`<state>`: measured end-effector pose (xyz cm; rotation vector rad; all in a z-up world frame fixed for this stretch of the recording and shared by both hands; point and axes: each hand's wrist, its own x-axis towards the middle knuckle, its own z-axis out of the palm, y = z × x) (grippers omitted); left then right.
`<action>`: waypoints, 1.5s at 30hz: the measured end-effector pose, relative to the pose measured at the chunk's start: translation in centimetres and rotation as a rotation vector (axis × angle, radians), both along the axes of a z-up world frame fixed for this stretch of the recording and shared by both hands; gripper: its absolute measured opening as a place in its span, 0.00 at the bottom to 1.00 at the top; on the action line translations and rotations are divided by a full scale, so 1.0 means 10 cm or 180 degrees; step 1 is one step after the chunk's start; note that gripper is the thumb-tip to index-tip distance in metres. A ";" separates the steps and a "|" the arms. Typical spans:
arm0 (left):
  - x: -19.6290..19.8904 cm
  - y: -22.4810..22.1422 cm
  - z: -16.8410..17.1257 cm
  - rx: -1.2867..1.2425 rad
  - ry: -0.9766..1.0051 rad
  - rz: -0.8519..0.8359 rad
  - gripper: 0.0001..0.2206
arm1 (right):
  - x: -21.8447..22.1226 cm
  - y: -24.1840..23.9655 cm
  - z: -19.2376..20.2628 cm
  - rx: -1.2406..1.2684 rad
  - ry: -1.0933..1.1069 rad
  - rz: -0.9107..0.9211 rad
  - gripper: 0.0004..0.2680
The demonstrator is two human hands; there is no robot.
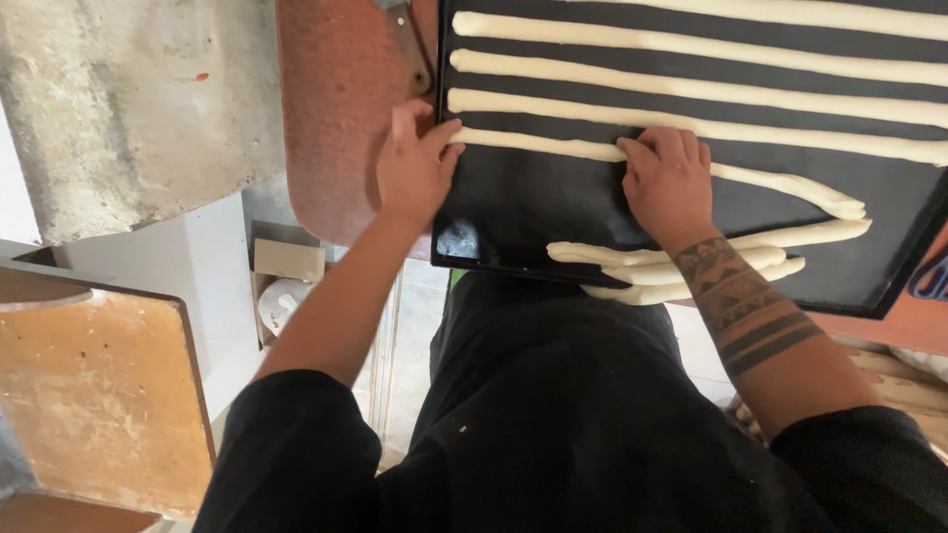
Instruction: The person places long strips of dough onto a black baking tray, arranging them in parallel rows and pressing the ends.
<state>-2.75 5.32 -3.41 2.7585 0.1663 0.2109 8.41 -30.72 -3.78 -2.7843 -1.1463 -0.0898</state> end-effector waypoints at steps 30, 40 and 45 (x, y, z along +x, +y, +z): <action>0.98 -2.63 0.14 -0.0182 -0.0234 -0.1502 0.17 | 0.25 -2.54 0.41 0.0368 0.0767 -0.1013 0.11; 1.26 -3.56 -0.02 -0.0019 -0.0470 -0.1589 0.15 | 0.60 -3.08 -0.03 0.0158 0.1562 -0.1955 0.09; 1.35 -3.91 0.02 0.0068 -0.0504 -0.1562 0.14 | 0.62 -2.95 -0.12 -0.0295 0.0135 -0.1446 0.09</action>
